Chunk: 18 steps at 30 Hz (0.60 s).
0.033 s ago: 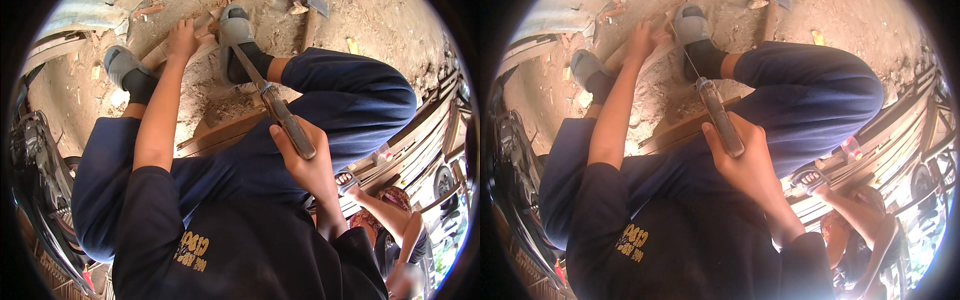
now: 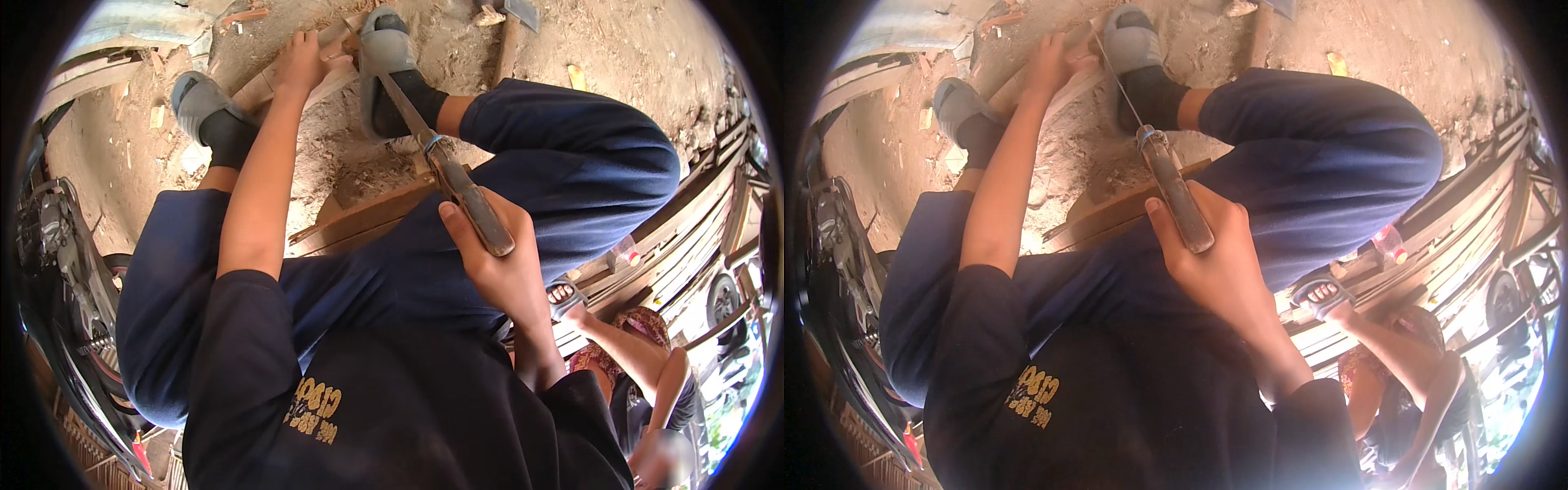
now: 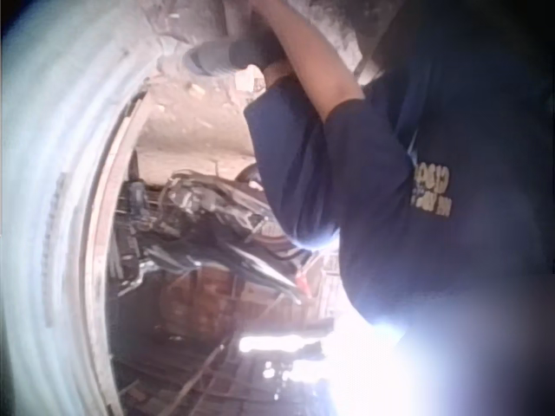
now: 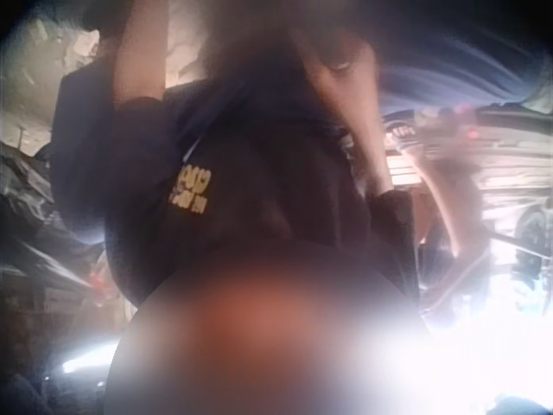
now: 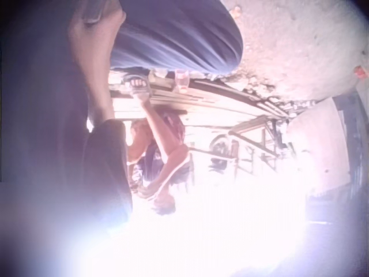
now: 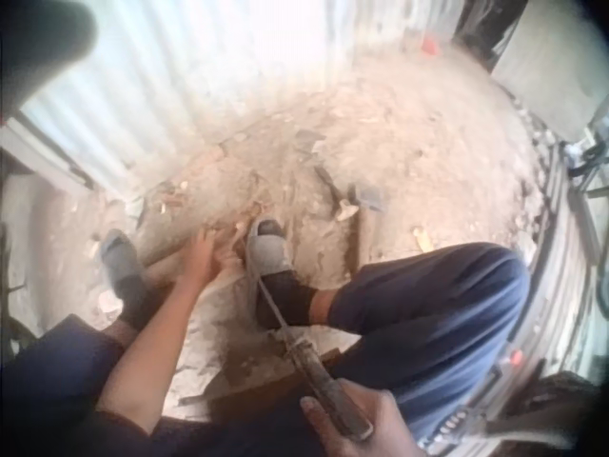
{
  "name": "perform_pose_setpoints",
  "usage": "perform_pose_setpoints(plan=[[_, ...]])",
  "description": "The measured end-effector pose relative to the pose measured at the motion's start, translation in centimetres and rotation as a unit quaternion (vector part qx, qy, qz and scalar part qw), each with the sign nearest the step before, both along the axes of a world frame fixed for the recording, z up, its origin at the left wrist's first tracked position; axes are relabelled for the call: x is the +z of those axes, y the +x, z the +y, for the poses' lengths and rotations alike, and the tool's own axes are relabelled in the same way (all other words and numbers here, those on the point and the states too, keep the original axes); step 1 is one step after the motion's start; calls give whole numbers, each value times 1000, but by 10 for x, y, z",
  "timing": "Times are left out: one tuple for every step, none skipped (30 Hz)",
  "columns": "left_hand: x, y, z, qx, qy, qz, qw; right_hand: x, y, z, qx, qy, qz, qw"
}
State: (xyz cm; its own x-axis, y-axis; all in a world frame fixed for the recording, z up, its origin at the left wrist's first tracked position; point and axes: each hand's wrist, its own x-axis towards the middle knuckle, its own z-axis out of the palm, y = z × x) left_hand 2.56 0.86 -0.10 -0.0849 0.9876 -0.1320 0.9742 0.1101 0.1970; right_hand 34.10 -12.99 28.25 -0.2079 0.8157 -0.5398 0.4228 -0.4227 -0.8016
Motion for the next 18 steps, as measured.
perform_pose_setpoints(plan=[[1, -5, 3, 13, -17, 2, 1000, -2, -5, 2, 0, 9, 7, 1000], [2, -10, 9, 27, -33, 3, 999, -3, -7, 1, 1, 11, 8, 1000], [-2, -11, 15, 37, -50, 0, 998, -5, -9, 0, -1, 14, 4, 1000], [-5, -14, 16, 19, -40, 3, 999, -4, -10, 1, -2, 16, 1, 1000], [-8, -17, 13, 2, -30, 7, 1000, 0, -10, 0, -10, -3, -6, 1000], [-13, -17, 14, -19, -21, 9, 1000, 5, -8, -4, -21, -23, -15, 999], [-9, -15, 17, -10, -13, 8, 1000, 9, -6, -7, -26, -40, -18, 999], [-7, -9, 21, -1, -4, 6, 1000, 13, -2, -16, -17, 7, -28, 999], [-4, -2, 16, 5, -4, 3, 1000, 26, -1, -22, -32, -20, -42, 998], [1, -1, 14, 11, -23, 18, 1000, 35, -1, -23, -48, -47, -55, 996], [5, 1, 13, 17, -41, 28, 999, 28, -4, -19, -30, -40, -52, 997], [7, 2, 11, 22, -58, 38, 997, 15, -9, -11, -12, -33, -48, 998], [6, 4, 10, 11, -54, 31, 998, 3, -14, -3, 5, -23, -47, 999], [6, 3, 9, 2, -50, 29, 998, -5, -18, 5, 8, -5, -44, 999], [8, -3, 7, -6, -47, 33, 998, -15, -25, 12, 11, 12, -35, 999], [9, -7, 6, -26, -25, 39, 999, -21, -30, 17, 15, 28, -26, 999], [9, -8, 6, -46, -3, 45, 998, -12, -31, 18, 1, 44, -28, 999], [7, -8, 3, -68, 16, 48, 996, -10, -29, 17, 1, 11, -35, 999]])
